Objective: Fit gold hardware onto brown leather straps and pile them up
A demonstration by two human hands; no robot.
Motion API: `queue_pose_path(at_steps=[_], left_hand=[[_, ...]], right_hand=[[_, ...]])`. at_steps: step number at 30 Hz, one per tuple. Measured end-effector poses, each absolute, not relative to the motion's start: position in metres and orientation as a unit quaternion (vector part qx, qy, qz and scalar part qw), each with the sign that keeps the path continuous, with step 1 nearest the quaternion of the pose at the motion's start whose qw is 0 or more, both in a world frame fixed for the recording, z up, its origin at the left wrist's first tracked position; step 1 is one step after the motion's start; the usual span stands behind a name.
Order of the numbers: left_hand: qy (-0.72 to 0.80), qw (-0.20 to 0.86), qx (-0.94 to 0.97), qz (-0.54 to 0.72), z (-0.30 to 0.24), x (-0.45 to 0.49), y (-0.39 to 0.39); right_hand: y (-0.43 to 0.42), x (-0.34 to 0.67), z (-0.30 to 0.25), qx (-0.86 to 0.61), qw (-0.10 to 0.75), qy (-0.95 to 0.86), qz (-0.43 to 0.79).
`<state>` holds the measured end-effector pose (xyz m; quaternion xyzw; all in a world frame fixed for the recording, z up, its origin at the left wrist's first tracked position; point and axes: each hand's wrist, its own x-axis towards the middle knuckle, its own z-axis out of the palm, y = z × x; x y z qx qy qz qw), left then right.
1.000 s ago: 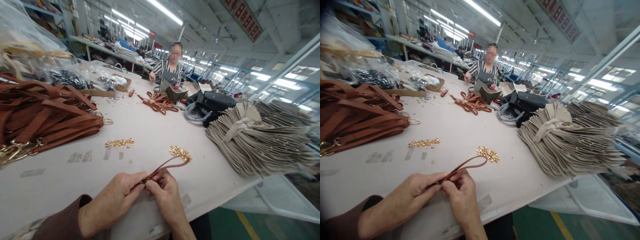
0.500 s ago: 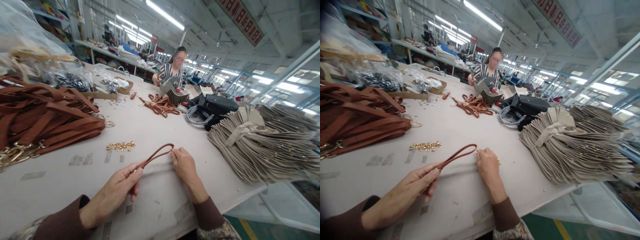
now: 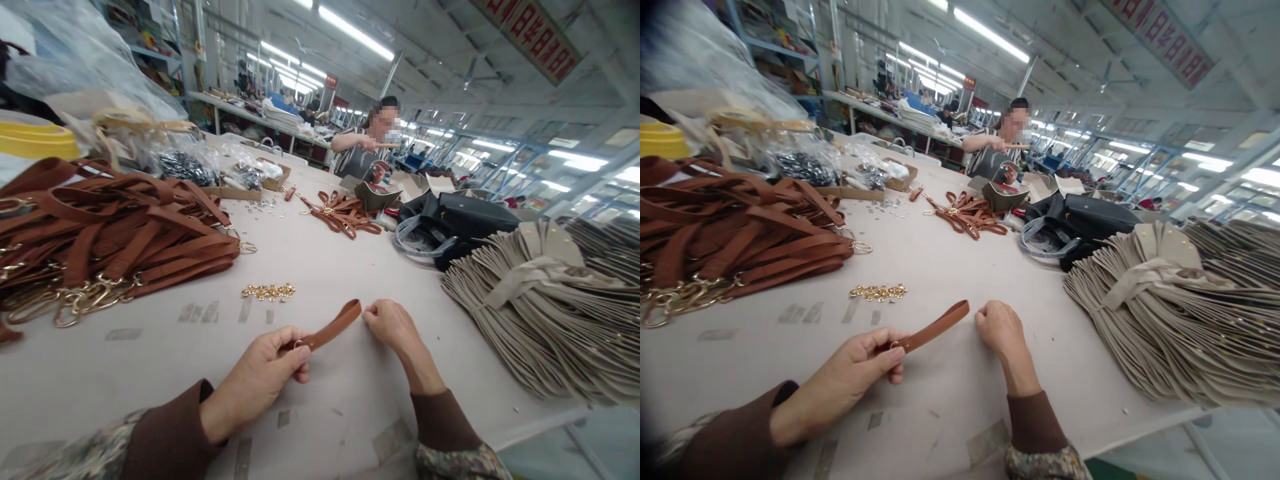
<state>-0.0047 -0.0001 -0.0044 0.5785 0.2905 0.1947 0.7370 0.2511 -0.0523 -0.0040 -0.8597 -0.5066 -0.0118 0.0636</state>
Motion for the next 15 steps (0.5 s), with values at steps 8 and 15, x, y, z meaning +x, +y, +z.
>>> queue_pose_path(at_steps=[8, 15], left_hand=[[0.311, 0.716, 0.589, 0.208, -0.008, -0.003, -0.004], [0.314, 0.672, 0.630, 0.230, -0.003, -0.001, -0.011]], right_hand=[[-0.092, 0.217, -0.007, -0.802, 0.240, -0.545, -0.043], [-0.111, 0.144, -0.005, -0.623, 0.436, -0.650, -0.004]])
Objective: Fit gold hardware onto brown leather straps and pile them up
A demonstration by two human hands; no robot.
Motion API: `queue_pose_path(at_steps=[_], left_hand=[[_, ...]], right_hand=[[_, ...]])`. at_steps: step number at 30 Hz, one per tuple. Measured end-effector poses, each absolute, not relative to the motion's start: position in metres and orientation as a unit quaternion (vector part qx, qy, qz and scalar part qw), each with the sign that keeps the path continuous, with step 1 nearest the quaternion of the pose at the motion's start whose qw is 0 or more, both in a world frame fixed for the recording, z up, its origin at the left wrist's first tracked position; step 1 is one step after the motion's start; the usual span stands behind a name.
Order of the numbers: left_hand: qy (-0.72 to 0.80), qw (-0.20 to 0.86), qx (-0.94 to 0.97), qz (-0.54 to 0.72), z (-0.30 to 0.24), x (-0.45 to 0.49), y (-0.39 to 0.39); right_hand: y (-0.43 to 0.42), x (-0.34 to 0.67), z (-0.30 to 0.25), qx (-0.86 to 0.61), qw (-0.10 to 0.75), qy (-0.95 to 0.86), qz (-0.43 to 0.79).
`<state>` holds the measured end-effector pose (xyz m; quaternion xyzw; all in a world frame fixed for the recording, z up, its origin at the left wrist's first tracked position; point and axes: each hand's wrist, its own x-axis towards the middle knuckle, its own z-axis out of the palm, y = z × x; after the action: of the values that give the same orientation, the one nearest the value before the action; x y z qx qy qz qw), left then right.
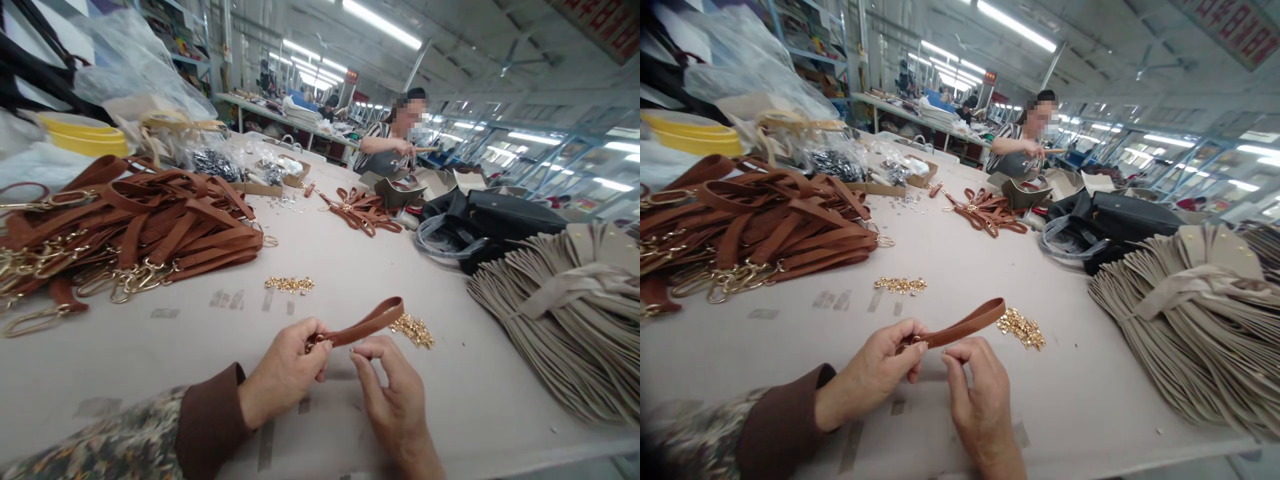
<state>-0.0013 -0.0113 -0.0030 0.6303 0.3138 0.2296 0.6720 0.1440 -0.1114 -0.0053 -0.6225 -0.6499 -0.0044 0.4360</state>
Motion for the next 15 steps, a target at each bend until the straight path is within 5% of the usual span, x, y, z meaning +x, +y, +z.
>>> queue_pose_path(at_steps=[15], left_hand=[[0.295, 0.567, 0.719, 0.273, -0.008, -0.005, -0.012]], right_hand=[[-0.098, 0.132, -0.014, -0.602, 0.417, -0.679, -0.039]])
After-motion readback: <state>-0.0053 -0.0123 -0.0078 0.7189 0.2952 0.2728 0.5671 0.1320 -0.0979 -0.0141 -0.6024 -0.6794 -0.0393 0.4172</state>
